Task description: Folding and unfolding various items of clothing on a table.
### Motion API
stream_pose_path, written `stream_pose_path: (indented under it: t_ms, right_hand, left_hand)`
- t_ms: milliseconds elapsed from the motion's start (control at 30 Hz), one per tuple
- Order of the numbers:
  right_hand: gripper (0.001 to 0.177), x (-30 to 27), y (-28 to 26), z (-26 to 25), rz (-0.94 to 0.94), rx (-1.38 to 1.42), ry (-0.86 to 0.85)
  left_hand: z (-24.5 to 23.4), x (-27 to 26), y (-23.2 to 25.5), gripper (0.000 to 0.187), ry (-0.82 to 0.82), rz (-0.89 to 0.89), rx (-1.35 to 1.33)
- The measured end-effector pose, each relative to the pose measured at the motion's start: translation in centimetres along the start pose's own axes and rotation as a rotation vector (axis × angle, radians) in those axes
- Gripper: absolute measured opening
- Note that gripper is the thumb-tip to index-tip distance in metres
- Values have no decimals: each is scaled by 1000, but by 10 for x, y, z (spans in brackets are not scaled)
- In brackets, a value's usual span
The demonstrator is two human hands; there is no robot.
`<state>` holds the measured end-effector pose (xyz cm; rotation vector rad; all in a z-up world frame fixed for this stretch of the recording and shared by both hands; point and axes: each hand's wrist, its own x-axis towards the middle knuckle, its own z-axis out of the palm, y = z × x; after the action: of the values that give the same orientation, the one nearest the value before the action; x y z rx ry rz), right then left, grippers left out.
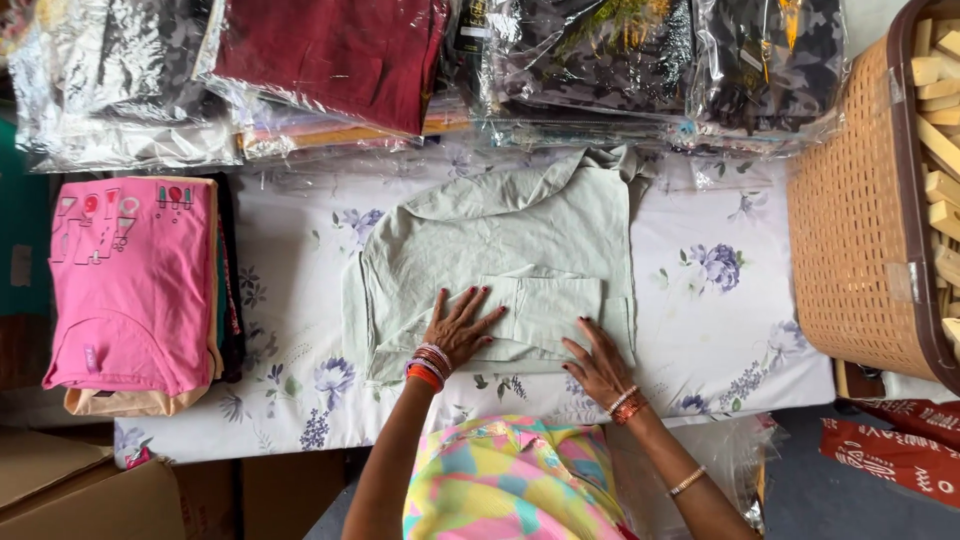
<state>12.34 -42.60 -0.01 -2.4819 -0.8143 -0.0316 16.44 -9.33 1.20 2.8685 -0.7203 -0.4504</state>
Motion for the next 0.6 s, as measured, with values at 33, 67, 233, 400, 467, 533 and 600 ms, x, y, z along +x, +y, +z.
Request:
stream_pose_path:
  t_ms: [33,67,233,400,467,533,600]
  right_hand:
    - [72,-14,9,2,-21,-35,53]
    - [72,-20,12,2,-17,-36,49]
    - [52,-32,13,-7,193,17,-21]
    - [38,-21,14,-10,108,-36,-3]
    - [31,-22,16,-9,68,-97,-11]
    - [17,-20,15,-9,61,-151,-23]
    - [16,-17,12,-12,37,-191,8]
  left_hand:
    - [-3,0,-2,67,-29,17,24]
    - [-3,1,0,67,-31,20,20]
    - [1,1,1,67,-41,-2,44]
    - [0,2,2,66,-44,-5,48]
    - [-1,2,4,65,-44,-11,50]
    - [-1,1,3,66,-62,-1,78]
    - [3,1,1,65,-37,-1,77]
